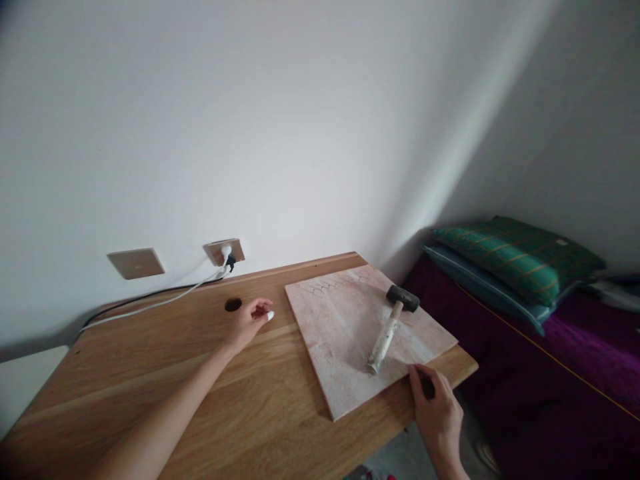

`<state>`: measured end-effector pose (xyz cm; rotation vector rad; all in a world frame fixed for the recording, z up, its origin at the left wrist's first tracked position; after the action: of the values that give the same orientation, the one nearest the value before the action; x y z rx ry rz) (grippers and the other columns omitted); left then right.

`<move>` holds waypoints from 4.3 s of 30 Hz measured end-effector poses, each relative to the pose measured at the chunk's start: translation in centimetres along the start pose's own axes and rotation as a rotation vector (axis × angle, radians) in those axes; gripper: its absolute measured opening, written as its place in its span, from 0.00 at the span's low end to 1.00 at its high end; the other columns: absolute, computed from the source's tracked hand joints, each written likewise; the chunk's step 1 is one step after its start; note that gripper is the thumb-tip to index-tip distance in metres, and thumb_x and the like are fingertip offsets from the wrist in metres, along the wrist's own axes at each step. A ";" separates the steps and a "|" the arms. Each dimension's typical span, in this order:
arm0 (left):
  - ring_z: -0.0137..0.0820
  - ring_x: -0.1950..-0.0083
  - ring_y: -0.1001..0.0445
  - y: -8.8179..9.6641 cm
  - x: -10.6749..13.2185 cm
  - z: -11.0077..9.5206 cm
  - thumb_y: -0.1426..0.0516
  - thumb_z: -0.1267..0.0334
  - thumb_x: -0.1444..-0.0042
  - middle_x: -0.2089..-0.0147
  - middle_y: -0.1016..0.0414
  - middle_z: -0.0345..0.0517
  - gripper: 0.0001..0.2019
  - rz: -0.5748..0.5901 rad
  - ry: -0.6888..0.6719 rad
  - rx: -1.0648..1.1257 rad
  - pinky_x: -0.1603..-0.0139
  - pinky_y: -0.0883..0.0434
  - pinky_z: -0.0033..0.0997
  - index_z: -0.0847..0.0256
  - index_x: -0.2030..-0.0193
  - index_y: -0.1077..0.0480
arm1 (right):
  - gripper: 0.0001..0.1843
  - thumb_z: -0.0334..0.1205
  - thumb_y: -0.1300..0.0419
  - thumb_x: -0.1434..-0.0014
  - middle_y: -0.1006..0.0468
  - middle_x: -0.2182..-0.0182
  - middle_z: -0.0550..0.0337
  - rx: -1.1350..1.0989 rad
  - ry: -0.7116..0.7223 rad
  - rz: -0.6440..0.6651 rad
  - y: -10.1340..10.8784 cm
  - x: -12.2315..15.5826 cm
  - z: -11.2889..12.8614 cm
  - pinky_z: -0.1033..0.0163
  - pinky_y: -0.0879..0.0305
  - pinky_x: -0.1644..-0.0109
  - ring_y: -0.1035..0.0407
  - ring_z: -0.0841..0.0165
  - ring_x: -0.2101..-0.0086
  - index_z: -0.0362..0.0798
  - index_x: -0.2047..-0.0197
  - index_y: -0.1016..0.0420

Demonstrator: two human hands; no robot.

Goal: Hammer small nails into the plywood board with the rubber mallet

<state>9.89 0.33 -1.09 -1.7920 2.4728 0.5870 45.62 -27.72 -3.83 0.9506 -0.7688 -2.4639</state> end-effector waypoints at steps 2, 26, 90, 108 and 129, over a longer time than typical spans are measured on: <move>0.33 0.61 0.22 0.0 0.1 0.0 0.38 0.64 0.47 0.63 0.19 0.45 0.10 0.014 0.011 -0.011 0.55 0.25 0.33 0.59 0.58 0.23 | 0.39 0.78 0.48 0.39 0.14 0.64 0.45 -0.004 -0.012 0.002 0.2 0.0 0.0 0.53 0.25 0.59 0.19 0.51 0.65 0.48 0.63 0.19; 0.33 0.65 0.19 -4.1 -8.1 0.0 0.45 0.58 0.35 0.61 0.20 0.49 0.10 0.132 0.142 -0.057 0.66 0.25 0.29 0.61 0.55 0.30 | 0.38 0.63 0.49 0.43 0.20 0.48 0.35 0.228 -0.051 0.057 1.4 -10.1 -4.8 0.36 0.38 0.35 0.30 0.40 0.41 0.41 0.44 0.21; 0.35 0.61 0.23 14.8 3.4 -5.0 0.41 0.76 0.49 0.63 0.22 0.43 0.08 0.497 -0.040 -0.910 0.62 0.36 0.30 0.59 0.66 0.29 | 0.07 0.32 0.39 0.31 0.17 0.60 0.52 -0.040 0.818 0.648 -17.2 3.0 33.4 0.62 0.31 0.55 0.24 0.62 0.60 0.48 0.58 0.19; 0.38 0.59 0.22 14.8 3.3 -5.5 0.39 0.73 0.45 0.62 0.21 0.45 0.05 0.514 -0.054 -0.983 0.60 0.35 0.32 0.59 0.66 0.28 | 0.05 0.34 0.35 0.34 0.22 0.63 0.52 -0.051 0.910 0.598 -18.2 3.7 32.2 0.58 0.28 0.52 0.27 0.59 0.59 0.48 0.64 0.23; 0.37 0.64 0.25 14.7 3.2 -5.5 0.42 0.68 0.46 0.68 0.22 0.44 0.04 0.454 -0.030 -0.955 0.64 0.37 0.33 0.58 0.71 0.31 | 0.07 0.33 0.36 0.33 0.20 0.64 0.53 -0.017 0.931 0.651 -18.9 3.8 32.0 0.59 0.27 0.50 0.25 0.61 0.59 0.49 0.65 0.21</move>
<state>-3.64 -0.45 7.38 -1.2731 2.7967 2.0713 17.60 -3.90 2.56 1.3854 -0.5731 -1.2586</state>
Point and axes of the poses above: each hand's wrist, its own x-axis away from the middle knuckle, its own y-axis out of the back of the hand, z = x × y, the point moved 2 cm from there along -x, towards the middle knuckle
